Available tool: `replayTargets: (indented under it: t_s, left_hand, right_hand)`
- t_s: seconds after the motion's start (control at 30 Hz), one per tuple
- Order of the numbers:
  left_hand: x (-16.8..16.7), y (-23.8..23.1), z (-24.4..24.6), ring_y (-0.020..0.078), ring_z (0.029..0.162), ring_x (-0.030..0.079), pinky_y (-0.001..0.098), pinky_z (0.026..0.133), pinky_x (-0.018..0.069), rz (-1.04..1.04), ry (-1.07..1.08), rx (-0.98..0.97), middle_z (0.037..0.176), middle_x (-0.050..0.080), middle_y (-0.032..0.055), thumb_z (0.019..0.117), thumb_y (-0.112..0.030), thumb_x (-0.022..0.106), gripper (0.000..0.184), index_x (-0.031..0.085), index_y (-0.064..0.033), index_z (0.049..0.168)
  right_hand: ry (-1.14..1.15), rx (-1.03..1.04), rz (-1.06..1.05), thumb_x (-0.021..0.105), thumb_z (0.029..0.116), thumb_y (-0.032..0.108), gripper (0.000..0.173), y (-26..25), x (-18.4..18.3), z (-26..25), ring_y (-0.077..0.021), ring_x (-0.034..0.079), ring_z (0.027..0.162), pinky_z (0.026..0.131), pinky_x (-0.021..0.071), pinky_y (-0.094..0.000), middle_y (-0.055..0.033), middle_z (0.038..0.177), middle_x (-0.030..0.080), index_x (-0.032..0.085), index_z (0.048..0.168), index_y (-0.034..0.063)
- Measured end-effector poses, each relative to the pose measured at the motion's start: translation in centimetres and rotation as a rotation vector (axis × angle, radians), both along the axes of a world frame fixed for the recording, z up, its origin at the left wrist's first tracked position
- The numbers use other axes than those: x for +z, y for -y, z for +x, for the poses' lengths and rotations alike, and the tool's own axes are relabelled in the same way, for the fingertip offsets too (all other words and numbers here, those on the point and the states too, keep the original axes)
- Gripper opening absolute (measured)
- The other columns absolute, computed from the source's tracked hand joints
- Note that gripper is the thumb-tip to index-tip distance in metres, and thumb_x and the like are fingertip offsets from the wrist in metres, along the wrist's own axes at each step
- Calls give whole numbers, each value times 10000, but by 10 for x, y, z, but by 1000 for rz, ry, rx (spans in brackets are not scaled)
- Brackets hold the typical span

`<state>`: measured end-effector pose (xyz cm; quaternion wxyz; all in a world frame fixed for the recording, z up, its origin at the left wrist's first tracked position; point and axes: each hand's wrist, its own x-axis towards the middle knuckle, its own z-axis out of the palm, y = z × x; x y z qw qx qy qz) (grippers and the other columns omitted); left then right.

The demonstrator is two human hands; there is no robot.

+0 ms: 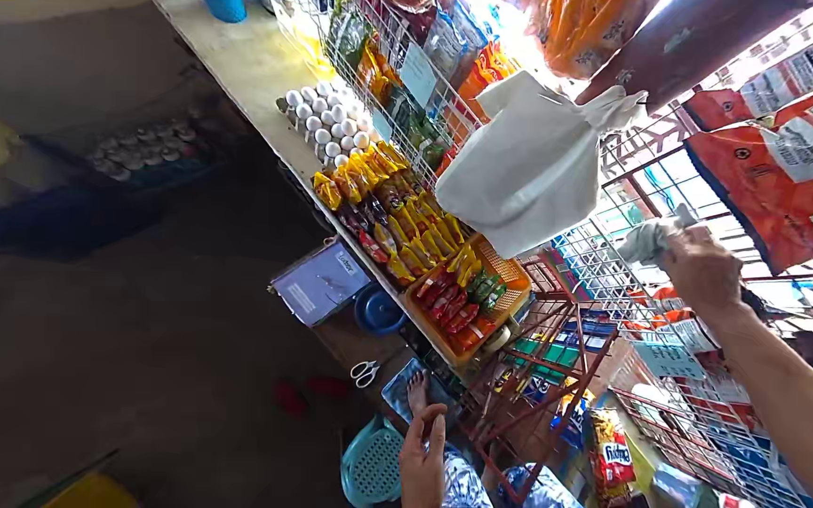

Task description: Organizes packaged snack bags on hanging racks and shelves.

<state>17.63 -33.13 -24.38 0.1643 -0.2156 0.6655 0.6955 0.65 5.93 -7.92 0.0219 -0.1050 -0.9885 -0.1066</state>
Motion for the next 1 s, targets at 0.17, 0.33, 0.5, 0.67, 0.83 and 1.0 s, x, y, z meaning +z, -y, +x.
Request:
replayTargets:
  t_s: [0.17, 0.33, 0.5, 0.67, 0.83, 1.0]
  left_hand:
    - [-1, -7, -7, -23, 908, 641, 157, 835, 518, -25, 2, -36, 1014, 706, 51, 987, -97, 505, 255, 660, 60, 1114]
    - [-2, -18, -9, -28, 913, 643, 150, 840, 519, 13, -22, -30, 1022, 707, 39, 983, -93, 508, 246, 661, 48, 1114]
    - [-8, -10, -2, -32, 905, 646, 146, 839, 520, -24, -28, -4, 1010, 714, 48, 980, -86, 509, 249, 667, 59, 1105]
    - [-17, 10, 4, -30, 925, 636, 149, 858, 507, -58, -7, 66, 1028, 705, 82, 977, -60, 496, 253, 641, 99, 1110]
    - [-17, 11, -1, -41, 916, 623, 132, 853, 495, -78, 3, 74, 1021, 697, 86, 978, -53, 496, 250, 639, 110, 1103]
    - [-23, 4, -1, -22, 949, 638, 156, 879, 513, -72, -26, 65, 1040, 699, 104, 969, -54, 507, 254, 642, 116, 1100]
  right_hand:
    - [-72, -82, 3, 532, 1019, 2, 412, 5, 4, -73, -554, 550, 1247, 988, 446, -699, -364, 1380, 535, 491, 1414, -110]
    - [-117, 17, -10, 494, 1021, -41, 315, -27, -14, -82, -526, 553, 1262, 1010, 462, -656, -343, 1359, 560, 569, 1313, -131]
    - [-99, 113, 49, 506, 976, -112, 254, -28, -2, -73, -514, 611, 1186, 954, 485, -670, -313, 1262, 638, 654, 1183, -117]
    - [-60, -39, -29, 551, 1001, -26, 315, 7, 20, -67, -567, 576, 1197, 969, 435, -722, -368, 1323, 572, 619, 1303, -85]
    - [120, -334, -110, 379, 1051, -67, 446, 97, 56, -138, -466, 339, 1467, 1162, 306, -562, -332, 1570, 341, 377, 1495, -111]
    - [-95, -142, 17, 445, 998, -52, 293, 41, 0, -185, -548, 429, 1358, 1065, 363, -657, -402, 1357, 515, 577, 1213, -199]
